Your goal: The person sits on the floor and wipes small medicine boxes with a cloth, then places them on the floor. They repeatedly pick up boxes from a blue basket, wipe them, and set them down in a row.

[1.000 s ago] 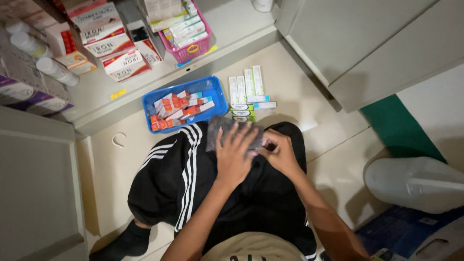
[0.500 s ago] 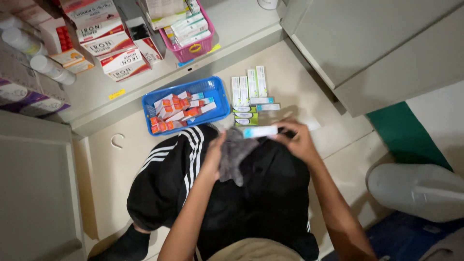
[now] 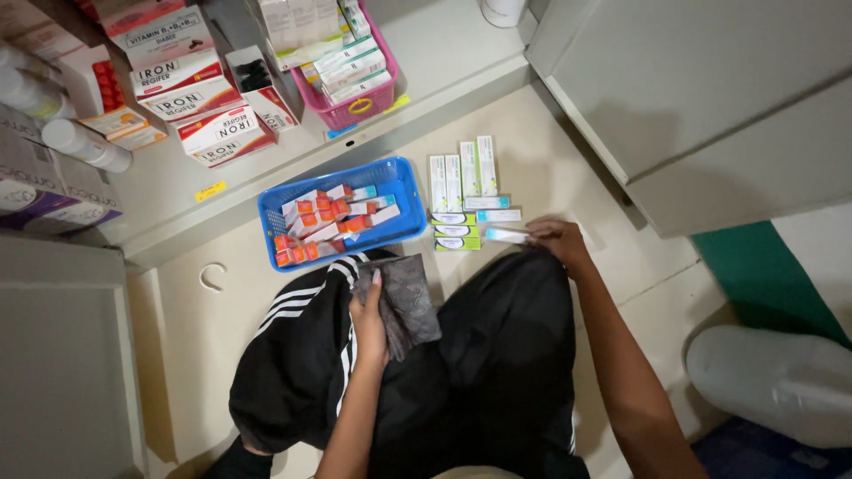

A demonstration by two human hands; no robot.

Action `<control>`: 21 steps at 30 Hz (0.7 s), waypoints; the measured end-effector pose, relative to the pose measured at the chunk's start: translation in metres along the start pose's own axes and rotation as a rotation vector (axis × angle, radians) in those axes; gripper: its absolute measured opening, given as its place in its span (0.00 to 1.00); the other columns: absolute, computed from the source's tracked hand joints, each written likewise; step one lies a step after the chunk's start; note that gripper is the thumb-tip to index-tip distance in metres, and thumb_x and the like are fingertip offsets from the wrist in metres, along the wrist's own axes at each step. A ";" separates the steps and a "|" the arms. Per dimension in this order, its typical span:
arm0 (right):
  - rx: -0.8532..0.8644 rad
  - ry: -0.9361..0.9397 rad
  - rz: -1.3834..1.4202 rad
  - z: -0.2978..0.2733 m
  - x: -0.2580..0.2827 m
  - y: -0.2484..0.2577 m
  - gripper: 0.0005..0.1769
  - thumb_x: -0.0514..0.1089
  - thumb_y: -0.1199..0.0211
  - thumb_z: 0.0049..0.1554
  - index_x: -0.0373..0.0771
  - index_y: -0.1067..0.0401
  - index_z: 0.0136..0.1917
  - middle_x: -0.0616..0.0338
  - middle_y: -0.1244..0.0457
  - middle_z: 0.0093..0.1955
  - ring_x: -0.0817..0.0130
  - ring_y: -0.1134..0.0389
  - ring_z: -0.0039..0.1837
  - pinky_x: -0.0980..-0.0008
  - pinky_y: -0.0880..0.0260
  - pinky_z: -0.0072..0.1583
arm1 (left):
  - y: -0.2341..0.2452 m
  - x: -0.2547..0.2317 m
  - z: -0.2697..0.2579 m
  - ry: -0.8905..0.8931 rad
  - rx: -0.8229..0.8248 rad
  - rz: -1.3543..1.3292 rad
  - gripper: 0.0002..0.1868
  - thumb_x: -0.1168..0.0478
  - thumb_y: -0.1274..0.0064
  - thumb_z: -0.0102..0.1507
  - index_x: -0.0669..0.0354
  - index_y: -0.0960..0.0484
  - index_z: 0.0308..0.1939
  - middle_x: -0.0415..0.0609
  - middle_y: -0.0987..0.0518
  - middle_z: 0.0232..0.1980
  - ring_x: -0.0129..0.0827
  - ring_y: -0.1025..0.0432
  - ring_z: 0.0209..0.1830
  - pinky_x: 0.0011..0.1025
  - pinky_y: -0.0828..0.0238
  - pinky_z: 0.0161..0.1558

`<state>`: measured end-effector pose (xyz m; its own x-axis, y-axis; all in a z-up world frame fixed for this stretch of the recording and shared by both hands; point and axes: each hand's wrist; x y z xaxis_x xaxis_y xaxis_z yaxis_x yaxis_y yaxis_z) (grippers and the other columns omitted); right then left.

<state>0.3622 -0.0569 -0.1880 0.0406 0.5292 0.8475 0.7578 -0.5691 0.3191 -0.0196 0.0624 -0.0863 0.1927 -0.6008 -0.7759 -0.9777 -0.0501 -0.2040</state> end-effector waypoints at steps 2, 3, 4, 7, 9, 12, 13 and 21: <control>0.003 -0.019 0.020 -0.002 -0.003 0.001 0.23 0.35 0.22 0.49 0.45 0.20 0.58 0.48 0.28 0.50 0.56 0.27 0.56 0.60 0.26 0.58 | -0.001 -0.002 0.001 -0.007 -0.021 0.030 0.27 0.48 0.37 0.62 0.62 0.20 0.57 0.57 0.20 0.51 0.42 0.23 0.49 0.42 0.23 0.52; 0.000 -0.040 0.040 -0.005 -0.005 0.003 0.30 0.32 0.23 0.49 0.45 0.23 0.64 0.46 0.29 0.50 0.56 0.28 0.56 0.58 0.26 0.59 | -0.002 -0.003 0.000 -0.011 -0.037 0.062 0.27 0.47 0.37 0.62 0.61 0.20 0.58 0.56 0.20 0.52 0.41 0.23 0.50 0.42 0.23 0.53; 0.001 -0.042 0.037 -0.009 0.006 0.000 0.30 0.32 0.23 0.49 0.45 0.23 0.64 0.46 0.29 0.50 0.56 0.28 0.56 0.58 0.26 0.59 | -0.003 0.000 0.003 -0.007 -0.039 0.061 0.27 0.47 0.37 0.62 0.61 0.20 0.58 0.56 0.20 0.52 0.41 0.23 0.50 0.42 0.23 0.53; -0.023 -0.134 0.228 -0.026 0.039 -0.008 0.30 0.30 0.27 0.51 0.39 0.26 0.66 0.37 0.32 0.57 0.51 0.29 0.59 0.58 0.24 0.60 | -0.003 0.003 0.004 -0.035 -0.039 0.013 0.29 0.48 0.37 0.62 0.64 0.21 0.59 0.59 0.21 0.51 0.43 0.25 0.50 0.44 0.25 0.52; -0.011 -0.229 0.298 -0.039 0.065 -0.012 0.19 0.33 0.33 0.57 0.36 0.26 0.62 0.36 0.33 0.59 0.52 0.28 0.59 0.57 0.24 0.61 | -0.006 -0.002 -0.003 -0.045 -0.050 -0.025 0.26 0.50 0.38 0.63 0.64 0.21 0.59 0.57 0.22 0.50 0.41 0.24 0.48 0.42 0.24 0.51; 0.056 -0.350 0.332 -0.016 0.045 -0.008 0.26 0.35 0.34 0.59 0.30 0.34 0.69 0.29 0.35 0.60 0.44 0.29 0.61 0.54 0.24 0.62 | 0.002 0.009 0.003 -0.043 -0.044 -0.012 0.30 0.48 0.37 0.63 0.64 0.23 0.61 0.58 0.22 0.51 0.44 0.24 0.49 0.45 0.25 0.52; 0.056 -0.351 0.332 -0.007 0.034 -0.006 0.26 0.35 0.34 0.59 0.30 0.34 0.69 0.29 0.35 0.60 0.44 0.29 0.61 0.54 0.24 0.62 | 0.001 0.006 0.001 -0.041 -0.044 -0.011 0.30 0.48 0.37 0.63 0.64 0.23 0.61 0.58 0.22 0.51 0.44 0.24 0.49 0.45 0.25 0.52; -0.003 -0.149 0.140 0.053 -0.046 0.015 0.31 0.47 0.36 0.61 0.27 0.42 0.69 0.39 0.37 0.56 0.45 0.33 0.59 0.49 0.31 0.61 | -0.005 0.003 -0.004 -0.041 -0.098 -0.021 0.33 0.47 0.35 0.61 0.64 0.26 0.62 0.57 0.25 0.52 0.42 0.27 0.50 0.42 0.27 0.53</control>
<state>0.4059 -0.0563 -0.2448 0.2414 0.5317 0.8118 0.7362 -0.6453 0.2038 -0.0143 0.0577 -0.0852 0.2149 -0.5661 -0.7958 -0.9764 -0.1412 -0.1632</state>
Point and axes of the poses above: each hand's wrist, its own z-axis towards the middle knuckle, its own y-axis out of the back of the hand, x = y × z
